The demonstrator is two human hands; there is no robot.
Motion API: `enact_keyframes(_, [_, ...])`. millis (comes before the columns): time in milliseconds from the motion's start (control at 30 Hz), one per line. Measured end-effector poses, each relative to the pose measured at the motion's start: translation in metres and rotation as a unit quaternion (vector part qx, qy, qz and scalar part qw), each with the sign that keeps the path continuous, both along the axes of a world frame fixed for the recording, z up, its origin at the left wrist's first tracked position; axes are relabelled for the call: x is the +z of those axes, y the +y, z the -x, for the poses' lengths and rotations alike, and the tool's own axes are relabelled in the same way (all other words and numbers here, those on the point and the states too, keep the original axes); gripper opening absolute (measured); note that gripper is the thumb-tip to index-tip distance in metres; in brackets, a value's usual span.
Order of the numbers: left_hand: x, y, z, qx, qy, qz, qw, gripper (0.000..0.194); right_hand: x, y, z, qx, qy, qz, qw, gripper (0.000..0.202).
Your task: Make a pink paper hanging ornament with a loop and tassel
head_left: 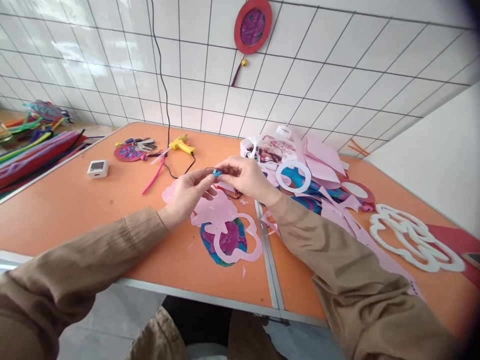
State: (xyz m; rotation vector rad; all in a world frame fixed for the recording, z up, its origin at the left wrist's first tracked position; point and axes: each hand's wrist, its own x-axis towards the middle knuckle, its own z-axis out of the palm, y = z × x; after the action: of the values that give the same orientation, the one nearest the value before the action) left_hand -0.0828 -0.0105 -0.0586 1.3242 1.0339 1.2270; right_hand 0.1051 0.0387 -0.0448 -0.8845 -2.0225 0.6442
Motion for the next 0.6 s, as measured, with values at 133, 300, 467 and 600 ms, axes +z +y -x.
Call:
enact_keyframes(133, [-0.004, 0.006, 0.002, -0.032, -0.056, 0.002, 0.998, 0.025, 0.005, -0.014, 0.006, 0.03, -0.011, 0.017, 0.999, 0.009])
enact_keyframes(300, [-0.01, 0.014, 0.004, -0.045, -0.134, 0.013, 0.99, 0.04, 0.018, -0.012, -0.003, 0.037, 0.059, 0.11, 0.992, 0.016])
enact_keyframes(467, [-0.014, 0.014, 0.003, -0.053, -0.168, 0.03, 0.984, 0.044, 0.036, 0.002, -0.024, -0.058, 0.122, 0.072, 0.988, 0.013])
enact_keyframes(600, [-0.018, 0.013, 0.003, -0.072, -0.169, 0.028, 0.983, 0.046, 0.039, 0.029, -0.063, -0.242, 0.075, 0.038, 0.967, 0.01])
